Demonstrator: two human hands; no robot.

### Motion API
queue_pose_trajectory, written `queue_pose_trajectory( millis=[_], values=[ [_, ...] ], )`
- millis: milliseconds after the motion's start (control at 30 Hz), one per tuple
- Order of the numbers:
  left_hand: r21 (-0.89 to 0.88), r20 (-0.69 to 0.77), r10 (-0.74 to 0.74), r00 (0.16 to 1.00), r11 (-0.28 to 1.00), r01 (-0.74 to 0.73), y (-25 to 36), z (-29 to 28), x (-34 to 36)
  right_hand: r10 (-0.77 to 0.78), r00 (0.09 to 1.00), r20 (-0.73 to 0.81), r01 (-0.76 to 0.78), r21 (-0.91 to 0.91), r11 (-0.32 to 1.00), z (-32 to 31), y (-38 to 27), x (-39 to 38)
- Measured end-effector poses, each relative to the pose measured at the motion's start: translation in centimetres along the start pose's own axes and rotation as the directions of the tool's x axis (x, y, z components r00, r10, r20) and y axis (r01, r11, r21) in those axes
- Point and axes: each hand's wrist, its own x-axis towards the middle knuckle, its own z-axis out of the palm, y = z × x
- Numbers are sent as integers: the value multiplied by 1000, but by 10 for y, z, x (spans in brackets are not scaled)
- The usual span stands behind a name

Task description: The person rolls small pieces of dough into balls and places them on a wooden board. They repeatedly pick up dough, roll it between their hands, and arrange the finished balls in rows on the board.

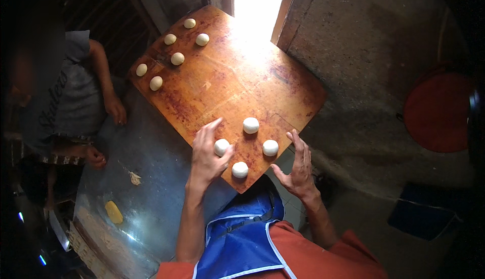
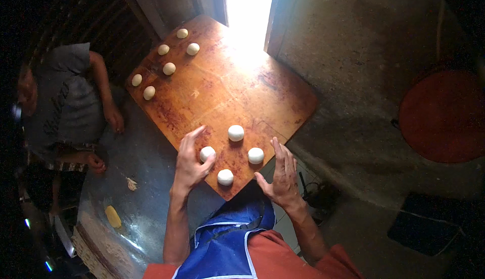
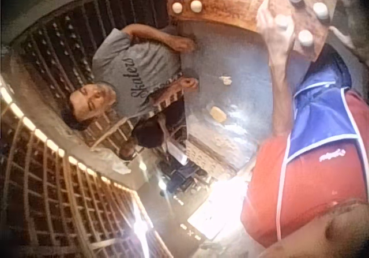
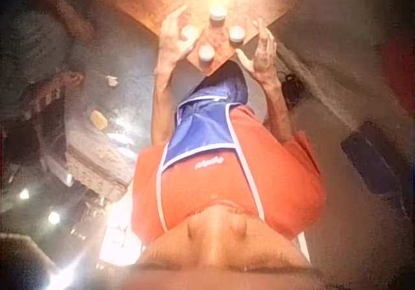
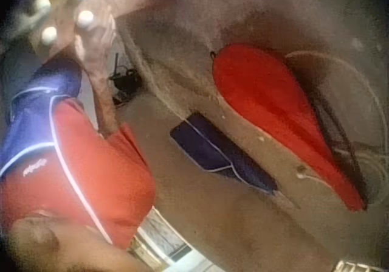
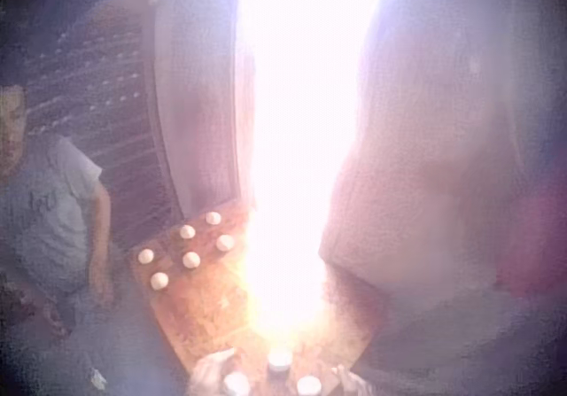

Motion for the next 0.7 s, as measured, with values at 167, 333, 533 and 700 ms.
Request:
queue_pose_trajectory(
  millis=[167,333,533,700],
  values=[
    [-27,114,5,993,1000,-2,-13,-12,-24,-172,985,1,170,150,974,19,-15,40],
    [-42,125,111,986,993,-107,-34,-5,-26,-280,900,335,270,79,960,55,-56,3],
    [-70,-222,-20,975,998,5,-20,-57,-93,-205,888,412,217,19,976,72,-74,-4],
    [35,-409,-401,820,891,453,-55,-85,-235,-551,737,390,300,541,785,105,-141,-16]
  ],
)
